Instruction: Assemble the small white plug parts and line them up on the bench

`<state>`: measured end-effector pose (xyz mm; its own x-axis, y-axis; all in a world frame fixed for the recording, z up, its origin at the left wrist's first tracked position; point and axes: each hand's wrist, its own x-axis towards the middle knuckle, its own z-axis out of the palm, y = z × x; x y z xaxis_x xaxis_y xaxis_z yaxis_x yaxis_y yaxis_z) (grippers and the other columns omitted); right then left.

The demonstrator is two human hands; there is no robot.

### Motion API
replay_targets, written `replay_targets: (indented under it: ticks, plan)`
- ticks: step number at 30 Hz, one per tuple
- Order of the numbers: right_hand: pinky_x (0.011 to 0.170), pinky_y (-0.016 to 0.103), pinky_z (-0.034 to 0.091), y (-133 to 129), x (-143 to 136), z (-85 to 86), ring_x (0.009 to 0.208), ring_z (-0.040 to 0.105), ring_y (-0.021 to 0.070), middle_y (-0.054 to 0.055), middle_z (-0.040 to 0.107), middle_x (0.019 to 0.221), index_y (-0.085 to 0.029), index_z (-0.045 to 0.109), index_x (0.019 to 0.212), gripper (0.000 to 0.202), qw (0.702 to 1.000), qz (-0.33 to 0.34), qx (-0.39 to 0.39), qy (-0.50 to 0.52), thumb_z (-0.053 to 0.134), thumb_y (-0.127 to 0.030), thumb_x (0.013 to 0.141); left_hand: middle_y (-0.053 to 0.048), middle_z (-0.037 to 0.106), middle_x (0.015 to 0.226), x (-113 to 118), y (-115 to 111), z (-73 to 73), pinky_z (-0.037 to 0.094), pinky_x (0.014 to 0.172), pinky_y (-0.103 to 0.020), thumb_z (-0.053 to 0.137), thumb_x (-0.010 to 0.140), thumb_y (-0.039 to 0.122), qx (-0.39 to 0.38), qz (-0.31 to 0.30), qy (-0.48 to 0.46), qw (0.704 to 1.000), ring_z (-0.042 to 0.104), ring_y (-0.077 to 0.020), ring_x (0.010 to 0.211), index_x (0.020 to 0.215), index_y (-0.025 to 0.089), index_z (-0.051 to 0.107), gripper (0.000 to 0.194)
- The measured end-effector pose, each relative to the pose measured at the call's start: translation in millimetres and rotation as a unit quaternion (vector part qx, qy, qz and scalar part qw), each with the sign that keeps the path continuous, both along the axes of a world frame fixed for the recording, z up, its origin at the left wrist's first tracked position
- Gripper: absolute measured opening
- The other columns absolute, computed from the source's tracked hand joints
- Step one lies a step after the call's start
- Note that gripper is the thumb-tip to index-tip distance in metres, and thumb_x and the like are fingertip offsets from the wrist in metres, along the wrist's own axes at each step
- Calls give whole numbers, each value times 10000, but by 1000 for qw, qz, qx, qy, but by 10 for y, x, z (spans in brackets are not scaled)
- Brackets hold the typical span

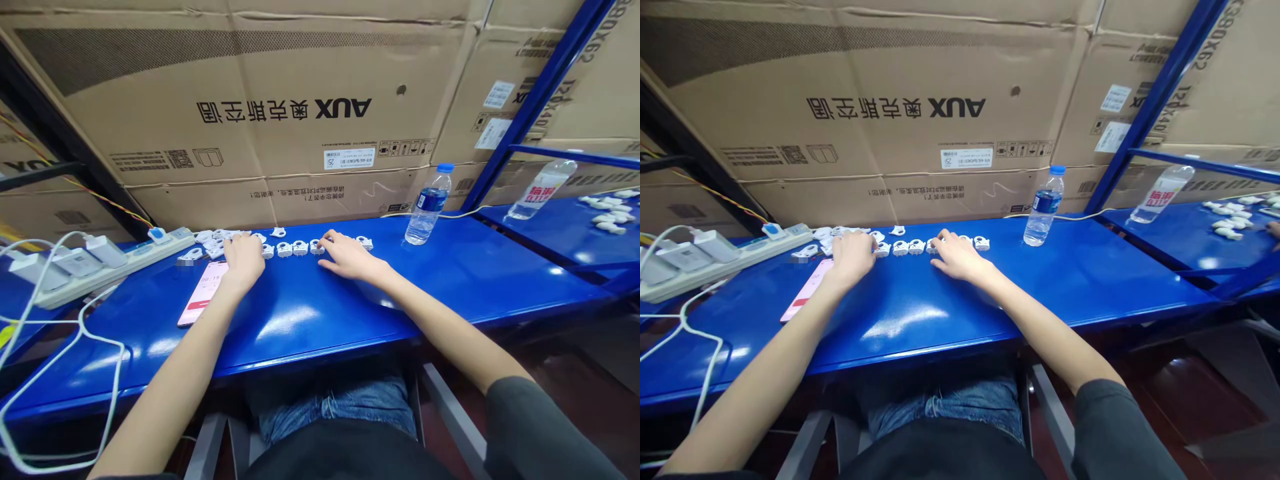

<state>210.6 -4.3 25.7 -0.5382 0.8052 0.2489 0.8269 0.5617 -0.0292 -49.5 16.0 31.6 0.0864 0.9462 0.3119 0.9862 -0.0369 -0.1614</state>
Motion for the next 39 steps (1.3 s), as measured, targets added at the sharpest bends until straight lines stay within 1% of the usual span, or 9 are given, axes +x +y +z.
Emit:
replay_targets:
  ticks: [4, 7, 12, 15, 19, 24, 27, 33, 39]
  plan:
    - [980, 454, 516, -102, -66, 3, 1190, 587, 315, 175, 593, 1338, -148, 605, 1351, 404, 1000, -1, 12, 3, 612, -381, 1020, -268, 705, 1136, 72, -104, 121, 487, 957, -546, 513, 832, 62, 3, 12, -5, 1000, 654, -422, 1124, 1021, 69, 736, 292]
    - [1061, 505, 479, -307, -70, 0, 1285, 546, 338, 187, 579, 1413, -156, 574, 1414, 452, 999, -4, 16, 29, 572, -411, 1040, -286, 662, 1228, 184, -311, 164, 495, 964, -551, 535, 930, 210, 5, -12, -17, 1000, 628, -440, 1169, 1195, 44, 677, 344]
    - [1217, 570, 344, -753, 5, -82, 1520, 371, 349, 196, 420, 1634, -136, 432, 1574, 626, 994, -54, -56, 73, 415, -522, 1083, -219, 572, 1467, 433, -874, -43, 458, 1082, -560, 447, 1039, 459, -2, -116, -118, 986, 562, -405, 1319, 1500, 160, 498, 552]
    - [1267, 609, 249, -881, 11, -141, 1586, 270, 341, 176, 320, 1698, -144, 354, 1630, 725, 986, -90, -118, 82, 326, -613, 1077, -208, 458, 1609, 545, -1067, -177, 367, 1173, -626, 389, 1056, 526, -40, -106, -145, 983, 467, -406, 1446, 1570, 183, 444, 621]
    - [1286, 621, 182, -883, -72, -222, 1620, 167, 341, 158, 224, 1732, -163, 299, 1658, 781, 976, -131, -155, 81, 318, -663, 1059, -197, 408, 1653, 588, -1088, -263, 327, 1178, -694, 316, 1060, 579, -71, -61, -176, 980, 381, -419, 1520, 1594, 217, 434, 657]
    - [1301, 621, 69, -904, -160, -313, 1634, 62, 335, 162, 161, 1741, -143, 303, 1657, 810, 980, -139, -118, 75, 260, -685, 1056, -207, 306, 1699, 572, -1149, -437, 254, 1206, -726, 328, 1051, 588, -86, -21, -155, 984, 237, -403, 1596, 1630, 193, 380, 703]
    - [1302, 622, 41, -941, -177, -336, 1636, 43, 323, 139, 146, 1744, -166, 303, 1659, 831, 976, -146, -136, 88, 200, -716, 1045, -186, 295, 1705, 583, -1198, -504, 231, 1226, -713, 326, 1056, 572, -89, -35, -130, 987, 229, -393, 1601, 1634, 206, 377, 686]
    - [1295, 642, 28, -972, -219, -338, 1630, 38, 356, 151, 143, 1741, -151, 253, 1673, 899, 967, -176, -160, 94, 215, -763, 1016, -163, 284, 1710, 595, -1195, -484, 222, 1236, -701, 319, 1067, 543, -113, -49, -113, 986, 236, -389, 1599, 1640, 224, 364, 657]
    - [1295, 648, 57, -974, -211, -337, 1629, 56, 361, 146, 153, 1738, -147, 262, 1671, 811, 968, -171, -159, 90, 297, -666, 1048, -145, 328, 1697, 590, -1219, -478, 258, 1238, -677, 354, 1062, 539, -100, -54, -111, 987, 260, -372, 1594, 1625, 243, 399, 637]
